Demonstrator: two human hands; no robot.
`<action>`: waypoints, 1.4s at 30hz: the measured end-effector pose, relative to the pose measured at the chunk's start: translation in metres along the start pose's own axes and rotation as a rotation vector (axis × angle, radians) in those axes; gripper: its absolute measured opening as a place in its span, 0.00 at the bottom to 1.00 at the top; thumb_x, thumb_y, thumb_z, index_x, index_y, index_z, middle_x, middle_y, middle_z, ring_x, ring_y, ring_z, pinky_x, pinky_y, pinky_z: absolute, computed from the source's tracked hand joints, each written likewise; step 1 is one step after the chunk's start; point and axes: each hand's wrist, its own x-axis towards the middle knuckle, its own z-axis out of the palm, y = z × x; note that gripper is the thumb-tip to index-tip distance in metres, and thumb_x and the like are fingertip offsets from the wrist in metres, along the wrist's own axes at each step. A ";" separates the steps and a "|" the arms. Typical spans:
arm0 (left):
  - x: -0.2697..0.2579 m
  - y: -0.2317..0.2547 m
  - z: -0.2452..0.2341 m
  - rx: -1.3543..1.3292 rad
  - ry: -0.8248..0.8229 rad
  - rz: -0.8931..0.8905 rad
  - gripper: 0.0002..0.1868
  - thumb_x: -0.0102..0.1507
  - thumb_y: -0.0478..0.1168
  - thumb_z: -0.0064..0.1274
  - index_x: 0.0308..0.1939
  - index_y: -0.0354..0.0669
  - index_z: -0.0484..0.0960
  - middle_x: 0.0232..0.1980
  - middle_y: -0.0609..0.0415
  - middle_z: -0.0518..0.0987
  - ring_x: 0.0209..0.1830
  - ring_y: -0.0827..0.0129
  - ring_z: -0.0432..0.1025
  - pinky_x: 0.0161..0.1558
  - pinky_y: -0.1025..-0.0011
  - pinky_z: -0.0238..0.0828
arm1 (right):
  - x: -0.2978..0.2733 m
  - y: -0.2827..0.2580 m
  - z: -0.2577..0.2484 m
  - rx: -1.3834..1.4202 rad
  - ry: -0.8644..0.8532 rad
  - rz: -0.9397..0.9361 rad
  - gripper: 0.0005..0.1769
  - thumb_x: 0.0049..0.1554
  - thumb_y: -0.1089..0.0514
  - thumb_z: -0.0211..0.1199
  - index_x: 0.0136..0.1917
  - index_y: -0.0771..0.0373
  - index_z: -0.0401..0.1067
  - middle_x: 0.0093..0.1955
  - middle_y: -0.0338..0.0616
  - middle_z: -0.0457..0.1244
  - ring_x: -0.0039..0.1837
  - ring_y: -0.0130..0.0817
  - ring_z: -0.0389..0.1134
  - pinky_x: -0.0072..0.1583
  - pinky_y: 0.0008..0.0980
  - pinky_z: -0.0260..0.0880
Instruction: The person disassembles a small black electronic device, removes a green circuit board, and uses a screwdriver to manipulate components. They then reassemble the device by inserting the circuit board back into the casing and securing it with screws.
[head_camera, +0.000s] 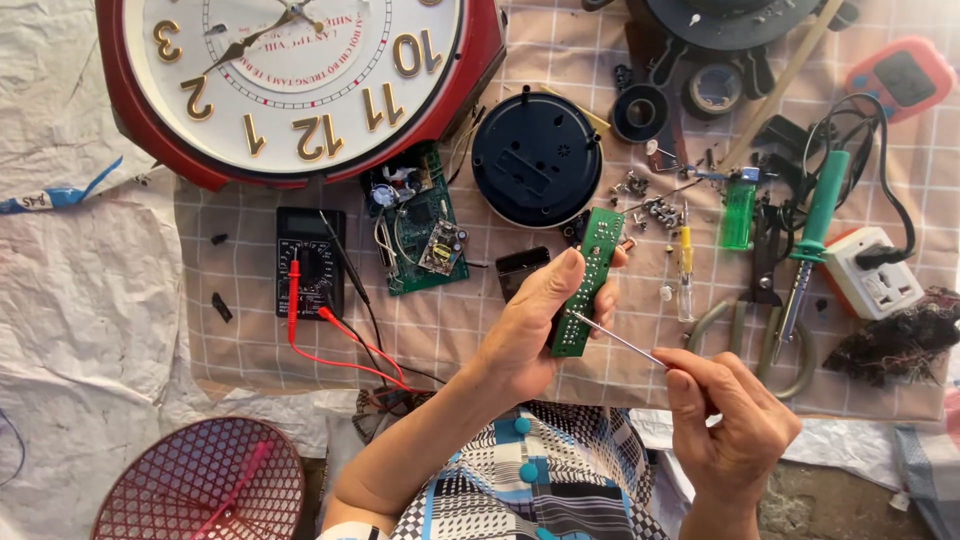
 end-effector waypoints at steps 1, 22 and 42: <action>-0.002 0.002 0.001 -0.004 0.001 0.001 0.24 0.59 0.53 0.41 0.47 0.37 0.65 0.28 0.59 0.65 0.25 0.81 0.58 0.30 0.86 0.54 | 0.000 0.000 0.001 -0.002 -0.003 -0.001 0.11 0.54 0.59 0.50 0.39 0.65 0.71 0.27 0.39 0.57 0.27 0.26 0.49 0.33 0.22 0.47; -0.005 0.000 -0.001 0.278 0.053 0.200 0.24 0.61 0.51 0.38 0.52 0.36 0.65 0.28 0.62 0.63 0.30 0.81 0.56 0.34 0.84 0.51 | 0.001 0.002 0.003 0.091 -0.067 0.050 0.11 0.53 0.58 0.50 0.37 0.64 0.70 0.22 0.36 0.48 0.25 0.24 0.43 0.31 0.21 0.40; -0.007 0.000 -0.001 0.363 0.043 0.265 0.24 0.61 0.50 0.37 0.53 0.34 0.64 0.27 0.62 0.60 0.30 0.79 0.55 0.37 0.83 0.50 | 0.001 0.003 0.001 0.150 -0.102 0.080 0.10 0.53 0.59 0.50 0.38 0.65 0.70 0.22 0.36 0.48 0.25 0.23 0.42 0.30 0.22 0.37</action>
